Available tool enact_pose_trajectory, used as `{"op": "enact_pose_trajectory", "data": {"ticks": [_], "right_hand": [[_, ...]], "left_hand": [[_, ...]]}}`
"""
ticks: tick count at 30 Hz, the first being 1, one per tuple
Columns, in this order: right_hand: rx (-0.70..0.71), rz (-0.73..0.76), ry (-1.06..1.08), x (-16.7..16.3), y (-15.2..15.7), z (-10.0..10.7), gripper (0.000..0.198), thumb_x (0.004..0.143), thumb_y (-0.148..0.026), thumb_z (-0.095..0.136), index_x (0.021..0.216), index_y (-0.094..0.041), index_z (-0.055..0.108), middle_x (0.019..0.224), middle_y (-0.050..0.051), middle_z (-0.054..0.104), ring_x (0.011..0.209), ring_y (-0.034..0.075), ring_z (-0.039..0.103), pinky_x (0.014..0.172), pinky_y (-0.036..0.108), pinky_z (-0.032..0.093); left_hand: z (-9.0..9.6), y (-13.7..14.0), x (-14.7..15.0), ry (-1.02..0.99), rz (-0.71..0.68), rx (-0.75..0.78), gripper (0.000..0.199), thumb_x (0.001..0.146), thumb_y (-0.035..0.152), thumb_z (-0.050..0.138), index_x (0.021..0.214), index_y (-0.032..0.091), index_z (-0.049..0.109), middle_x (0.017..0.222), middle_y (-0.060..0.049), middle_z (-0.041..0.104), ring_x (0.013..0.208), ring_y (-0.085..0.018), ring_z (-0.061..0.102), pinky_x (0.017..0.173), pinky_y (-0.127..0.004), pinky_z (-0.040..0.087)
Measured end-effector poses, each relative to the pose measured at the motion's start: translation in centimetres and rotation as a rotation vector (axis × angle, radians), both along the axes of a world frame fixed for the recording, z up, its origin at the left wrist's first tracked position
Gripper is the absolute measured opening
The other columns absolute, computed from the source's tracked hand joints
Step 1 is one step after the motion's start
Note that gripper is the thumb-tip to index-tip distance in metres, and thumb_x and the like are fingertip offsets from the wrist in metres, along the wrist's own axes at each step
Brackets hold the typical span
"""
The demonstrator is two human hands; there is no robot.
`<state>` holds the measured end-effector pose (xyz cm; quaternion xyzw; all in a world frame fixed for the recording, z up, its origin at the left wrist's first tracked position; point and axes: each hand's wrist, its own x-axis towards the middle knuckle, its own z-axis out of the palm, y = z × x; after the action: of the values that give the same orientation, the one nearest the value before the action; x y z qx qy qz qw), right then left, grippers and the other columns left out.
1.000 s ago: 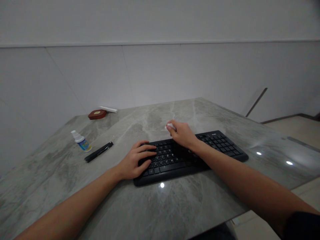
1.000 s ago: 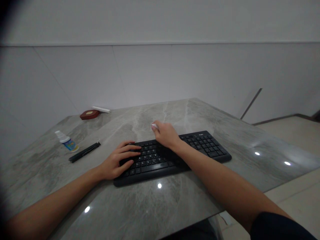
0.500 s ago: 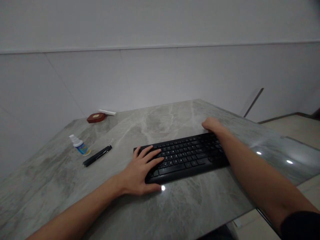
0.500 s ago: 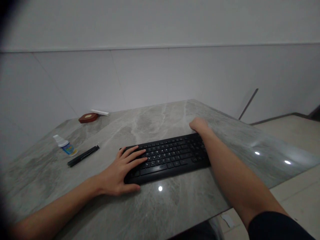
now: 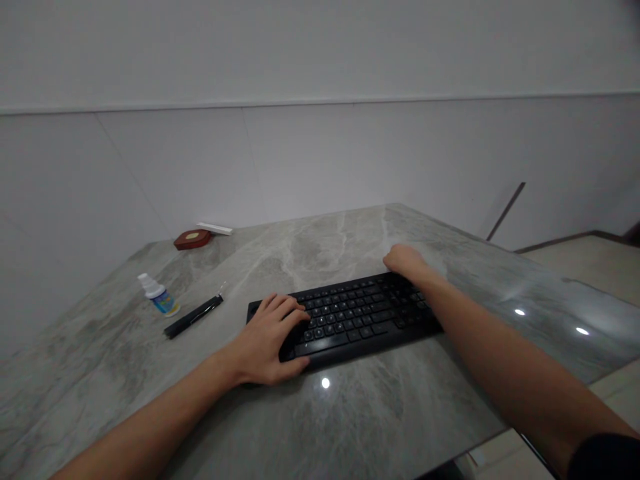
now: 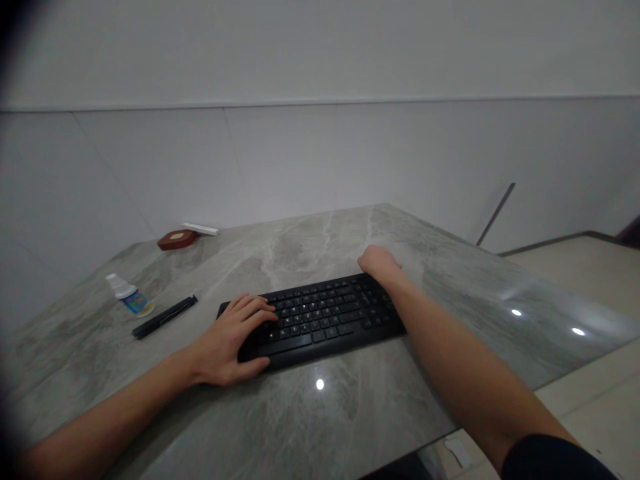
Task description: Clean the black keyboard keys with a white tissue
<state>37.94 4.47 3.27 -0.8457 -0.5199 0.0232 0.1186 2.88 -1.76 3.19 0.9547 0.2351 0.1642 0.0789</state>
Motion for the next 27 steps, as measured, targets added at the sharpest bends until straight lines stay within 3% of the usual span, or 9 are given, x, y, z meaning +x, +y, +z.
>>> {"op": "enact_pose_trajectory", "data": {"ticks": [2,4,8,11,14,19,27], "right_hand": [[0.031,0.011,-0.016,-1.8,-0.5,0.3,0.027,0.087,-0.021,0.051,0.104,-0.007,0.066,0.098,0.024,0.068,0.098,0.033,0.065,0.086,0.045,0.044],[0.112,0.159,-0.021,-4.1,-1.2,0.6,0.03,0.094,-0.025,0.042,0.11,-0.01,0.062,0.1,0.021,0.068,0.099,0.031,0.065,0.086,0.043,0.043],[0.283,0.722,0.179,-9.3,-3.1,0.4,0.027,0.095,-0.027,0.044,0.118,-0.017,0.054,0.092,0.009,0.07,0.085,0.021,0.065,0.076,0.029,0.043],[0.336,0.897,0.26,-12.1,-4.4,-0.1,0.022,0.094,-0.027,0.048,0.112,-0.017,0.055,0.094,0.007,0.07,0.083,0.019,0.065,0.076,0.028,0.042],[0.33,0.947,0.214,-13.6,-4.9,-0.5,0.02,0.095,-0.03,0.049,0.106,-0.016,0.058,0.097,0.008,0.071,0.091,0.021,0.065,0.084,0.032,0.039],[0.195,0.953,0.031,-14.6,-4.9,-0.6,0.021,0.095,-0.029,0.047,0.102,-0.014,0.061,0.086,0.01,0.072,0.083,0.023,0.066,0.084,0.037,0.036],[0.084,0.972,-0.085,-14.6,-5.1,0.8,0.023,0.096,-0.03,0.044,0.099,-0.017,0.062,0.088,0.011,0.072,0.087,0.026,0.065,0.083,0.038,0.034]], "left_hand": [[-0.5,0.5,-0.1,-0.078,0.039,-0.018,0.033,0.082,0.032,0.06,0.112,0.019,0.056,0.113,-0.009,0.059,0.111,-0.027,0.051,0.1,-0.047,0.041],[-1.0,0.8,-0.1,-0.131,0.049,-0.026,0.022,0.087,0.023,0.053,0.109,0.02,0.058,0.109,-0.007,0.062,0.108,-0.025,0.052,0.098,-0.044,0.043],[-1.3,0.9,-0.1,-0.159,0.031,-0.012,0.023,0.088,0.019,0.051,0.11,0.021,0.059,0.109,-0.007,0.064,0.106,-0.024,0.052,0.097,-0.044,0.043],[-1.1,0.7,0.0,-0.155,0.042,-0.019,0.023,0.088,0.018,0.051,0.109,0.02,0.06,0.107,-0.007,0.064,0.102,-0.024,0.052,0.094,-0.044,0.044],[-1.1,0.6,0.1,-0.157,0.063,-0.024,0.021,0.087,0.017,0.052,0.105,0.02,0.06,0.104,-0.006,0.064,0.099,-0.024,0.052,0.091,-0.042,0.044],[-1.1,0.4,0.5,-0.146,0.113,-0.013,0.021,0.085,0.015,0.051,0.102,0.02,0.062,0.097,-0.006,0.065,0.093,-0.024,0.052,0.087,-0.041,0.044],[-0.2,0.1,2.7,-0.059,0.353,0.024,0.013,0.081,0.015,0.054,0.08,0.02,0.066,0.078,-0.004,0.068,0.076,-0.022,0.054,0.074,-0.039,0.045]]}}
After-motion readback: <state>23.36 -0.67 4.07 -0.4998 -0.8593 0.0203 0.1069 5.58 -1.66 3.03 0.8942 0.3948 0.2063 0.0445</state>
